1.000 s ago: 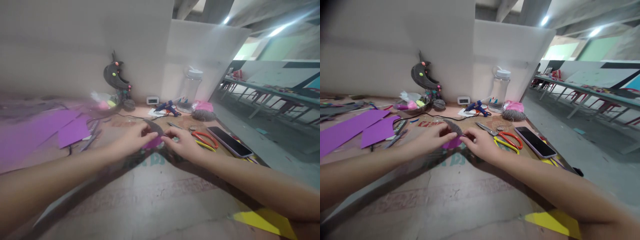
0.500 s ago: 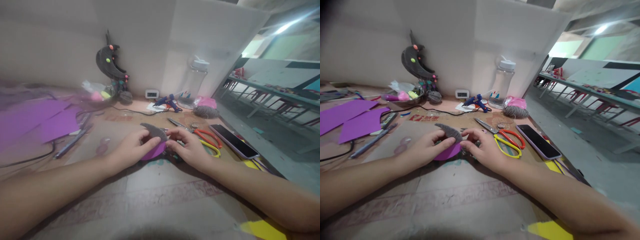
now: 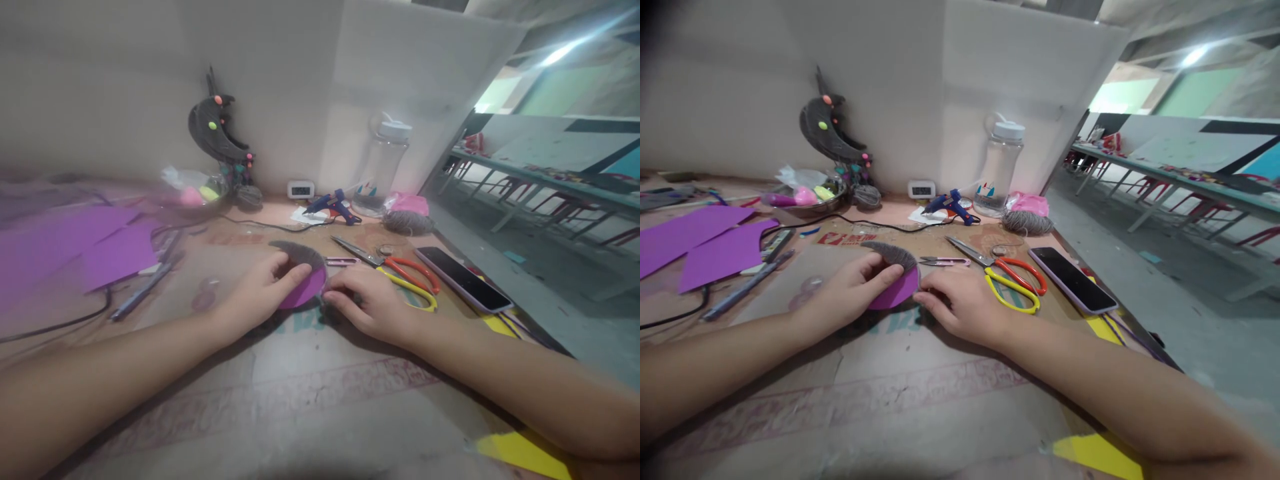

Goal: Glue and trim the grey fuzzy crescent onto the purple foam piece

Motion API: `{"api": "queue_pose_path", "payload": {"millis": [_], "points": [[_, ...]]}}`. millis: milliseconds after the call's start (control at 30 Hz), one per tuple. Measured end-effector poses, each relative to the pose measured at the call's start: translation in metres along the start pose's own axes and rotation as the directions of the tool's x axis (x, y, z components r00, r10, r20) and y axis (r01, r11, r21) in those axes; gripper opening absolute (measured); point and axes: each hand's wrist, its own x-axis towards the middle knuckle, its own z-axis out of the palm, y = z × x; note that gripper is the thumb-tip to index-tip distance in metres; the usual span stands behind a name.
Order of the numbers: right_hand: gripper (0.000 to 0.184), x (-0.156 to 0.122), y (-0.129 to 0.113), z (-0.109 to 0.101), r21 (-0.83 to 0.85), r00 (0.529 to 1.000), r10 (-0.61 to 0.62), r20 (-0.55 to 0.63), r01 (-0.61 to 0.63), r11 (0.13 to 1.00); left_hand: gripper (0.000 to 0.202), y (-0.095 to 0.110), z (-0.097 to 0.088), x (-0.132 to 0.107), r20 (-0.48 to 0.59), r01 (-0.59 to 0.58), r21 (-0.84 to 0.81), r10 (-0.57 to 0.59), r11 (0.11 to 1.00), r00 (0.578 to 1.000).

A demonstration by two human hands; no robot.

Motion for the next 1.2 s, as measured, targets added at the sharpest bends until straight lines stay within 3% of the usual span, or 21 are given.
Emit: {"api": "queue_pose_path", "payload": {"millis": [167, 300, 333, 400, 500, 600, 667, 767, 933, 1000, 1100, 1200], "points": [[0.026, -0.002, 0.003, 0.0, 0.062, 1.0, 0.009, 0.005, -0.009, 0.998, 0.034, -0.006, 0.0, 0.003, 0.042, 0.018, -0.04, -0.016, 0.999, 0.999], [0.05, -0.001, 0.001, 0.003, 0.112, 0.99, 0.106, -0.093, -0.096, 0.989, 0.031, -0.002, -0.001, 0.0, 0.07, 0.015, -0.128, -0.006, 0.992, 0.998], [0.051, -0.001, 0.0, 0.004, 0.111, 0.988, 0.119, -0.099, -0.108, 0.988, 0.031, 0.001, -0.001, -0.002, 0.082, 0.016, -0.133, -0.005, 0.991, 0.997], [0.033, 0.001, -0.002, 0.006, 0.081, 0.991, 0.112, -0.079, -0.106, 0.991, 0.027, 0.006, -0.001, -0.005, 0.091, -0.011, -0.084, 0.019, 0.996, 0.996], [0.004, 0.002, -0.003, 0.005, 0.014, 0.995, 0.065, -0.078, -0.064, 0.998, 0.021, 0.01, -0.001, -0.008, 0.048, -0.125, 0.014, 0.125, 0.992, 0.991], [0.009, 0.001, 0.002, 0.002, -0.057, 0.991, -0.014, -0.136, 0.007, 0.998, 0.026, 0.009, 0.001, -0.009, 0.036, -0.096, 0.001, 0.096, 0.995, 0.995], [0.009, 0.001, 0.008, 0.001, -0.154, 0.986, -0.084, -0.141, 0.062, 0.986, 0.029, 0.006, 0.002, -0.008, 0.108, -0.036, -0.044, 0.041, 0.998, 0.993], [0.007, 0.0, 0.013, 0.002, -0.319, 0.978, -0.193, -0.077, 0.159, 0.934, 0.023, 0.003, 0.003, -0.007, 0.19, -0.032, -0.091, 0.049, 0.995, 0.981], [0.014, 0.001, 0.004, -0.003, -0.355, 0.961, -0.274, 0.023, 0.265, 0.897, 0.034, 0.003, 0.001, -0.003, 0.096, 0.072, -0.057, -0.066, 0.996, 0.993], [0.023, 0.005, 0.002, -0.014, -0.32, 0.976, -0.218, 0.011, 0.21, 0.924, 0.034, 0.003, 0.001, -0.001, 0.06, 0.079, -0.071, -0.075, 0.994, 0.995], [0.016, 0.016, 0.013, -0.037, -0.249, 0.994, 0.026, -0.111, -0.053, 0.967, 0.035, 0.001, 0.001, 0.003, 0.032, 0.074, -0.076, -0.072, 0.994, 0.997], [0.016, 0.028, 0.046, -0.052, -0.126, 0.904, 0.355, -0.237, -0.391, 0.912, 0.032, -0.002, 0.002, 0.006, 0.035, 0.058, -0.07, -0.055, 0.996, 0.998]]}}
